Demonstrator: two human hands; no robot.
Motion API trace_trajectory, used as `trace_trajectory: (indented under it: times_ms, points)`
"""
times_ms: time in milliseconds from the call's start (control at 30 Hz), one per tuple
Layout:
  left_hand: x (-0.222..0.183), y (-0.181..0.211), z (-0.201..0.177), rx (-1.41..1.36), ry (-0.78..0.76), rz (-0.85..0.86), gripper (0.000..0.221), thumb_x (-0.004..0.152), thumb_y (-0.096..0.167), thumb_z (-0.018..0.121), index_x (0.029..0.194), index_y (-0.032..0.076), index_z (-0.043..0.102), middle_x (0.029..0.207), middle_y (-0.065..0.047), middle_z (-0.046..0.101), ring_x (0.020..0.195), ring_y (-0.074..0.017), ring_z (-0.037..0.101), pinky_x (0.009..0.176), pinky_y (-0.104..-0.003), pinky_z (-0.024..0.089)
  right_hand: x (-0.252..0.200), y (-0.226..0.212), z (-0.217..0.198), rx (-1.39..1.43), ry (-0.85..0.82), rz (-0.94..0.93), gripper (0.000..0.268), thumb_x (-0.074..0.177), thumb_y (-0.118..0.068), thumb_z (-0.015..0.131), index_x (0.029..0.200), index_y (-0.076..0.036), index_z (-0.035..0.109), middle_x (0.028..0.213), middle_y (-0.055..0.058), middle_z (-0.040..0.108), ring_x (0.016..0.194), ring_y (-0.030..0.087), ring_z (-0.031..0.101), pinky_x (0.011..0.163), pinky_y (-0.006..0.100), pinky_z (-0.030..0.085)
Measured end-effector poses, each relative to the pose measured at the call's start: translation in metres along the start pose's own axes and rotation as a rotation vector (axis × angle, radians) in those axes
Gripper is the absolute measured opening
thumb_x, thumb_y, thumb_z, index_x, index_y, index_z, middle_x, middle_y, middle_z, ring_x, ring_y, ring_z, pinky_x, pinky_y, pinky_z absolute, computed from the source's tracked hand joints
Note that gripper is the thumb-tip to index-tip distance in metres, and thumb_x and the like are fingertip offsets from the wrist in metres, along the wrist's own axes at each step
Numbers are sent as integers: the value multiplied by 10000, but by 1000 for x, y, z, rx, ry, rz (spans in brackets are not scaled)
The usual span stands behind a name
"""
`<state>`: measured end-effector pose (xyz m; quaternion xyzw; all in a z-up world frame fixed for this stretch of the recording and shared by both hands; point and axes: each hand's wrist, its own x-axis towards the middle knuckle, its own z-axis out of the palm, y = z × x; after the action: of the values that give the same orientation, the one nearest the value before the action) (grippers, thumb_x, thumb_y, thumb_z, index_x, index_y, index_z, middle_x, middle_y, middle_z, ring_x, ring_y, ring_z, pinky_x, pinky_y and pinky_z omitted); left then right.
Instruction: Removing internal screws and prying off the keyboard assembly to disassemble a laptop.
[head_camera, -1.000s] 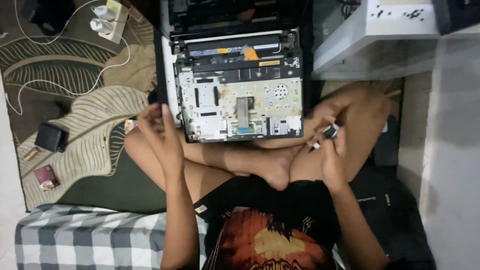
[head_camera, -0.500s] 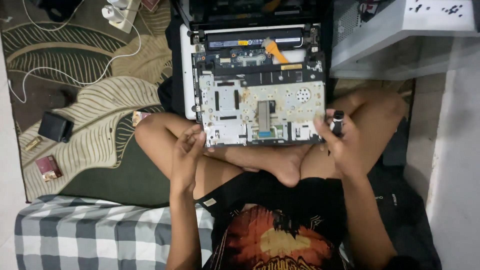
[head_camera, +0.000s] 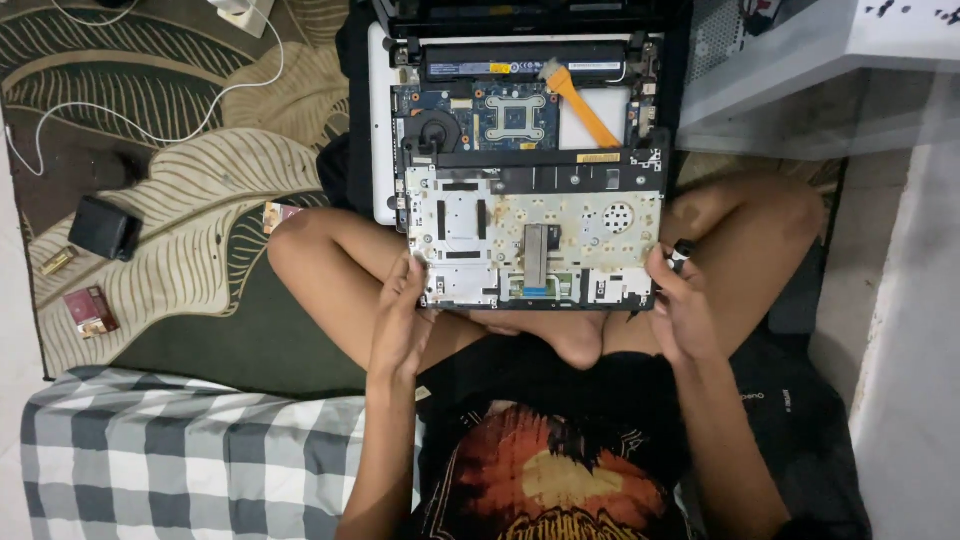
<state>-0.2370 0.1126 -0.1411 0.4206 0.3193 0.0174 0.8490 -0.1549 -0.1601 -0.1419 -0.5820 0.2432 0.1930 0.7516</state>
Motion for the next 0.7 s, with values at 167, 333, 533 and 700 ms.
trace_trajectory:
  times_ms: [167,333,533,700]
  points:
    - [-6,-3,2,-105,33,-10,383,1044,367,579,1165,10,644,920,-32,646,796,-140,670,755,-364,647,-15,-19,17,28,26,43,267,949,-374,786,964,-153,637,715,-109,499,619,-24,521,430,65,314]
    - [-2,-18,-14,-208,22,-32,370,1066,380,535,1123,38,664,929,-24,653,833,-153,696,826,-405,652,-13,-16,8,4,27,22,275,961,-385,774,990,-161,617,735,-109,489,624,-24,513,441,75,313]
    - [-7,-4,-6,-298,-47,-25,358,1083,363,495,1165,56,660,973,-11,649,898,-160,698,888,-440,638,-5,-11,-7,-29,24,-14,288,979,-400,755,1028,-172,586,766,-110,475,632,-24,500,457,91,312]
    - [-7,-2,-8,-208,-105,-6,494,1093,388,455,1399,22,583,1144,-77,668,1009,-210,699,913,-455,628,0,-6,-16,-59,21,-61,302,997,-416,737,1066,-184,556,797,-111,460,640,-23,487,473,107,311]
